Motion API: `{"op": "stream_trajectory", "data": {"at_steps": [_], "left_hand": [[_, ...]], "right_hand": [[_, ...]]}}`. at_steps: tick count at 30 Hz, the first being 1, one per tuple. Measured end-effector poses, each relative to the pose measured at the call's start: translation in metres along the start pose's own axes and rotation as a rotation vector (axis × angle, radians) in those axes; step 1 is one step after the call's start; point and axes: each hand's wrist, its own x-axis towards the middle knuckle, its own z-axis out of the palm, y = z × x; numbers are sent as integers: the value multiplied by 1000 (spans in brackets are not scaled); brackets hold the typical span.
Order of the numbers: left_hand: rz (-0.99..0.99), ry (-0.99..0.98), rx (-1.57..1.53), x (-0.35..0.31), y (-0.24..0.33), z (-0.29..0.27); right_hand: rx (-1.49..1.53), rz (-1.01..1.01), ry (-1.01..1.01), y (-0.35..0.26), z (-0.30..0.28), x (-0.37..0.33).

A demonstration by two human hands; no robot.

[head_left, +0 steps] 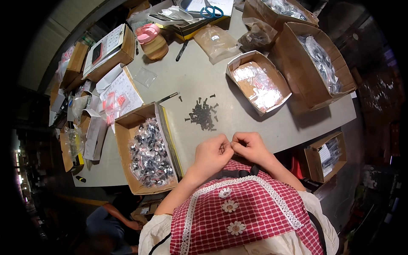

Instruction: The person places small metal components into individual plastic bags, seals the bags, and organizes them within cardboard boxes on a work table.

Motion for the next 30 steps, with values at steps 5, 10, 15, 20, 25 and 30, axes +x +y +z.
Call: {"op": "stream_trajectory", "data": {"at_steps": [5, 10, 15, 20, 25, 30], "left_hand": [[208, 192, 216, -6, -8, 3], [449, 248, 290, -5, -20, -8], [413, 270, 290, -14, -36, -19], [231, 362, 150, -15, -61, -27], [152, 348, 78, -3, -75, -29], [53, 292, -41, -1, -78, -26]], "right_hand": [[-166, -29, 182, -1, 8, 8], [404, 100, 92, -3, 18, 20], [459, 84, 5, -3, 34, 33], [430, 79, 101, 4, 38, 57], [-578, -68, 305, 29, 33, 95], [-759, -205, 254, 41, 44, 106]]}}
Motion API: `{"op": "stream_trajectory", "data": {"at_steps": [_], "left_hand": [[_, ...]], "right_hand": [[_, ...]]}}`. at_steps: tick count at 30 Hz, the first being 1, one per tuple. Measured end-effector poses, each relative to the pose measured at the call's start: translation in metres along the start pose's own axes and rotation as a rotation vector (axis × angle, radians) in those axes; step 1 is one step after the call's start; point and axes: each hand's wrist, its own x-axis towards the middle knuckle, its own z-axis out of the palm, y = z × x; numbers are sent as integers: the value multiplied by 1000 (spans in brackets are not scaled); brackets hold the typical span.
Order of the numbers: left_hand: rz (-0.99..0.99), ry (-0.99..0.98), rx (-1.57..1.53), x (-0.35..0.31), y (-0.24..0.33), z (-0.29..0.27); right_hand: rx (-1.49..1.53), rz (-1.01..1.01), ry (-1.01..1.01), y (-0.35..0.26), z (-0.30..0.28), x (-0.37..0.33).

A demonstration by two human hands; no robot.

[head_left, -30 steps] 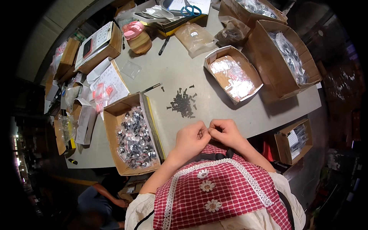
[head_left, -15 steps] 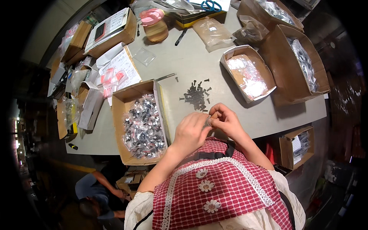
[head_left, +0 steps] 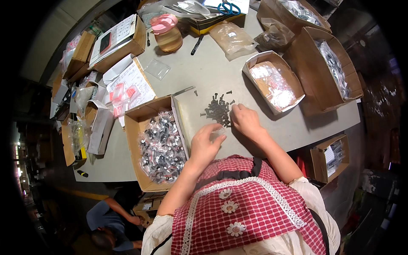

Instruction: The person places small metal components into individual plastic bags, seals the bags, and organizes them within cardboard boxes on a work table.

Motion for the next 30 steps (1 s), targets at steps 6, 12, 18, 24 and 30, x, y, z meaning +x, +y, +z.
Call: {"op": "stream_trajectory", "data": {"at_steps": [6, 12, 18, 24, 30], "left_hand": [[-85, 37, -87, -2, 5, -6], [-46, 43, -44, -1, 11, -5], [28, 77, -31, -2, 3, -3], [42, 96, -57, -2, 10, -5], [60, 105, -82, -3, 12, -6]], "right_hand": [[558, 350, -179, 17, -44, 0], [643, 386, -169, 42, -29, -4], [400, 365, -28, 19, -23, 12], [131, 195, -25, 9, -20, 34], [61, 100, -9, 24, -14, 26]]}}
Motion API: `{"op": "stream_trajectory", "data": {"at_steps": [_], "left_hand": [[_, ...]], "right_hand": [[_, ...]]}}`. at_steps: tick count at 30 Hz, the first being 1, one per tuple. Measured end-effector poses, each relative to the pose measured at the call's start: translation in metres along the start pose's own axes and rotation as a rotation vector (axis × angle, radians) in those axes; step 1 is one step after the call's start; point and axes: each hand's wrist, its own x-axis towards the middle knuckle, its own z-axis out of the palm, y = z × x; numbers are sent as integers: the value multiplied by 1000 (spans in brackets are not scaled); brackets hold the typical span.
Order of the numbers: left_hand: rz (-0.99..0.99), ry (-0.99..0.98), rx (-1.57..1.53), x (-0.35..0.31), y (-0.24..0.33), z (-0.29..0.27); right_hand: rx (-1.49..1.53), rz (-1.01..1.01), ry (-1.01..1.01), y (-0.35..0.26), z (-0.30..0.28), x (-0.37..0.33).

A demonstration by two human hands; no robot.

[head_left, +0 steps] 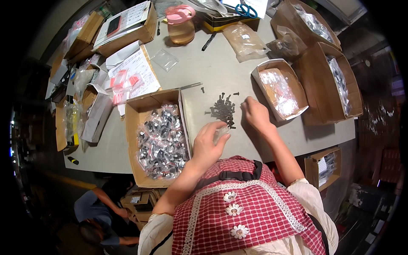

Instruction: The person places small metal components into individual plastic bags, seals the bags, and organizes them within cardboard boxes on a work table.

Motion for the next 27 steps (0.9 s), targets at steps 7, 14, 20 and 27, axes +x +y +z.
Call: {"op": "stream_trajectory", "data": {"at_steps": [7, 14, 20, 27], "left_hand": [[-15, 19, -39, 0, 4, 0], [69, -15, -53, 1, 6, -2], [154, -44, -66, 0, 10, -4], [102, -52, -190, -2, 16, -6]], "right_hand": [[1155, 359, -274, -12, -42, -29], [1340, 332, -379, -45, -66, -48], [1326, 299, -398, -81, -76, -48], [1041, 217, -352, -95, -82, -50]]}}
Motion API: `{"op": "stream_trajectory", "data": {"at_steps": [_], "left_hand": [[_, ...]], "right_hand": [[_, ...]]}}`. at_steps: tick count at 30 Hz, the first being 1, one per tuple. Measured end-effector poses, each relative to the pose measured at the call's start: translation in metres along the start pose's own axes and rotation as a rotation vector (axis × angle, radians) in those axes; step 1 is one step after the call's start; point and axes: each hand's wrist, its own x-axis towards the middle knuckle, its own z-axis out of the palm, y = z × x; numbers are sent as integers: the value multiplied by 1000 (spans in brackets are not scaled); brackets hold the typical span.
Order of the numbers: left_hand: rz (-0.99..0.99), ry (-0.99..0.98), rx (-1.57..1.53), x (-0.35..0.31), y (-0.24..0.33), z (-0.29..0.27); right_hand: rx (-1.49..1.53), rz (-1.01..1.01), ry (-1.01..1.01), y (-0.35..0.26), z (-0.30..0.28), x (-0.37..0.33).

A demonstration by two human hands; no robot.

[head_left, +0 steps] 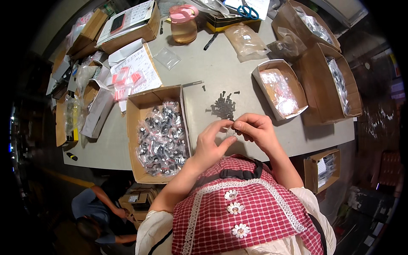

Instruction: The person places small metal components into individual plastic bags, seals the bags, and organizes them within cardboard boxes on a work table.

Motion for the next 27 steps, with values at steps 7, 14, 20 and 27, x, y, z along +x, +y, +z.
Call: {"op": "stream_trajectory", "data": {"at_steps": [7, 14, 20, 27], "left_hand": [[-88, -3, -123, 1, 0, -3], [-116, -13, -234, 0, -3, -1], [-182, -102, -251, -1, -3, -2], [-179, -125, -524, -2, -6, -1]], "right_hand": [[-226, -51, -172, -24, -5, -6], [-503, -393, -73, -28, -2, -13], [-764, -719, -28, -30, 9, -15], [-648, -719, 75, -36, -3, -20]]}}
